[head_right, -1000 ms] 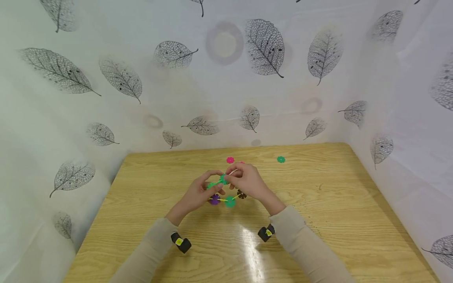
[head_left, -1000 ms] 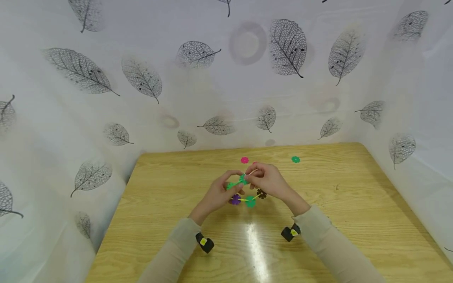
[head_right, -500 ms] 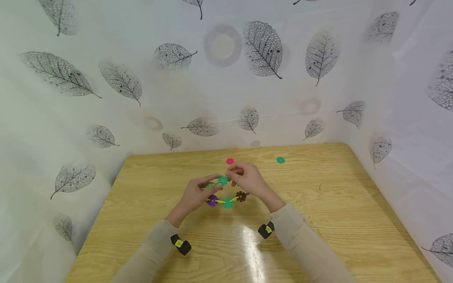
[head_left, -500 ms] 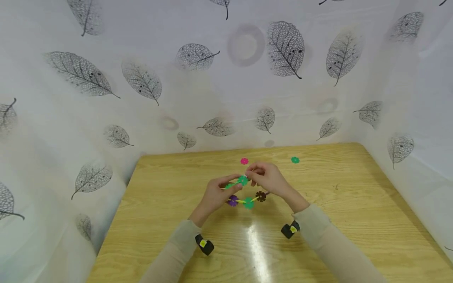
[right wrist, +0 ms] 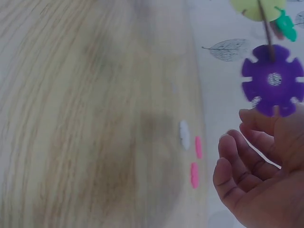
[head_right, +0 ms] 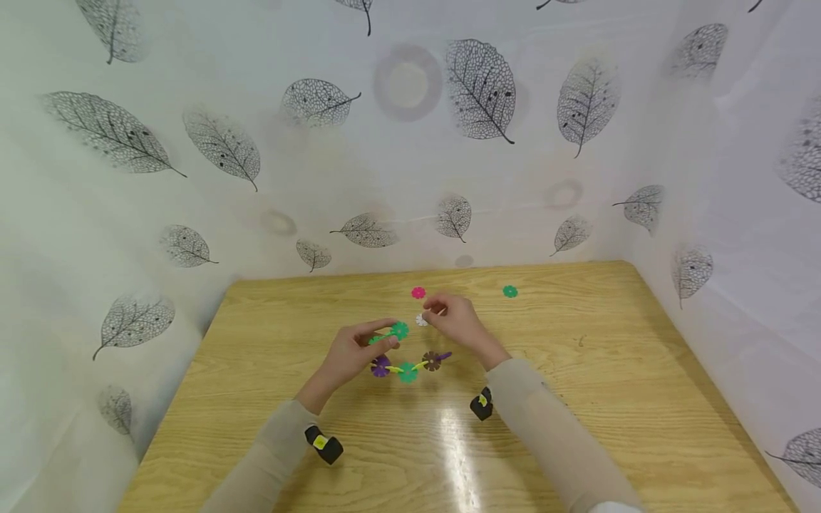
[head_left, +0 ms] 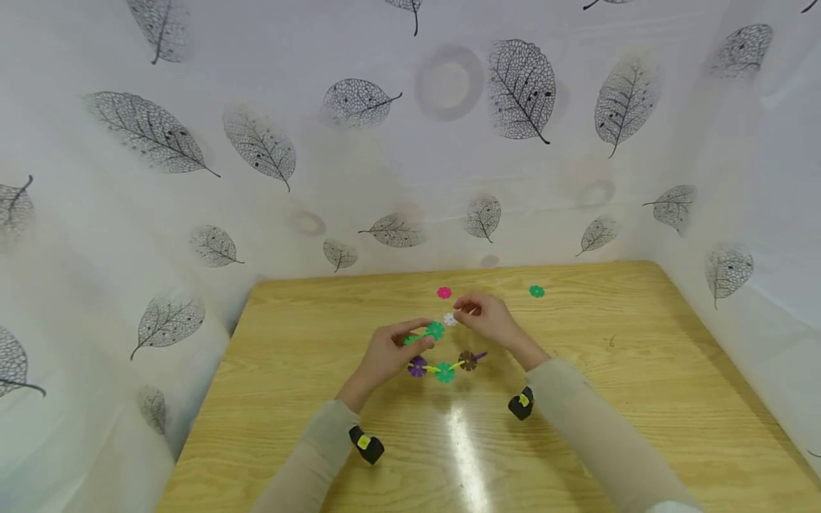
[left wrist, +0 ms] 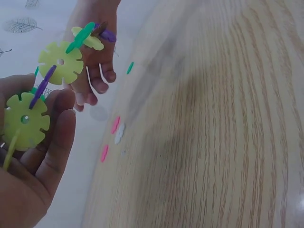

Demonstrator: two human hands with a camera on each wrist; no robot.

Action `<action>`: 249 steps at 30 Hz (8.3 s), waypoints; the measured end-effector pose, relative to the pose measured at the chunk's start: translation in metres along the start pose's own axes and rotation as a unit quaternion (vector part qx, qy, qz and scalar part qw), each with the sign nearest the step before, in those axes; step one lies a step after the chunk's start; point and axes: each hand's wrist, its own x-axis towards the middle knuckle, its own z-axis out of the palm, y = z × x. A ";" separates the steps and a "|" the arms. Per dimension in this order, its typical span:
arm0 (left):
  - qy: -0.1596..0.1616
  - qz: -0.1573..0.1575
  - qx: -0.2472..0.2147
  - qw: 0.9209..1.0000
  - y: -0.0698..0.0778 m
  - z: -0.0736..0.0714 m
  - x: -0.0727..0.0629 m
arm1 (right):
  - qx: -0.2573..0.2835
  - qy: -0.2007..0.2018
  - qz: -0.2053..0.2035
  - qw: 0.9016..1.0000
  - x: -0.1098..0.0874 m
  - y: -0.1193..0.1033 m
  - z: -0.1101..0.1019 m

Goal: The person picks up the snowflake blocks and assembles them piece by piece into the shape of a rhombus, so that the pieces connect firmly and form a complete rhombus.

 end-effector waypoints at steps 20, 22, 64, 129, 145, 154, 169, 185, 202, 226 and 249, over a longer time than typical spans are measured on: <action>-0.013 0.017 0.011 1.000 0.000 -0.002 -0.001 | -0.056 -0.011 0.033 0.998 0.011 0.023 0.022; -0.012 0.019 0.012 1.000 0.000 -0.002 -0.001 | -0.062 -0.010 0.032 0.997 0.011 0.024 0.023; 0.008 -0.013 0.006 1.000 0.001 -0.008 0.002 | -0.008 -0.002 0.023 1.000 -0.004 0.009 0.002; 0.008 -0.015 0.002 1.000 0.006 -0.003 0.007 | -0.006 0.000 -0.154 0.988 -0.026 -0.041 0.001; -0.042 -0.025 -0.020 0.999 0.001 0.003 0.007 | -0.011 -0.008 -0.137 0.990 -0.024 -0.042 0.002; -0.016 -0.052 -0.030 0.998 0.001 0.004 0.005 | 0.009 -0.022 -0.127 0.992 -0.023 -0.041 -0.001; 0.000 -0.049 -0.037 0.998 0.001 0.000 0.002 | 0.025 0.017 -0.007 1.000 0.007 -0.009 -0.012; -0.005 -0.047 -0.049 0.998 -0.001 0.003 0.001 | -0.018 0.040 0.036 0.998 0.030 0.031 -0.003; -0.008 -0.042 -0.033 0.999 0.003 0.001 0.002 | -0.098 0.057 0.033 0.993 0.036 0.054 0.010; -0.011 -0.038 -0.031 0.999 0.004 -0.001 0.002 | -0.038 0.072 0.070 0.994 0.034 0.052 0.010; -0.007 -0.040 -0.028 0.999 0.003 -0.005 0.003 | 0.085 -0.005 0.059 0.995 0.011 0.023 -0.019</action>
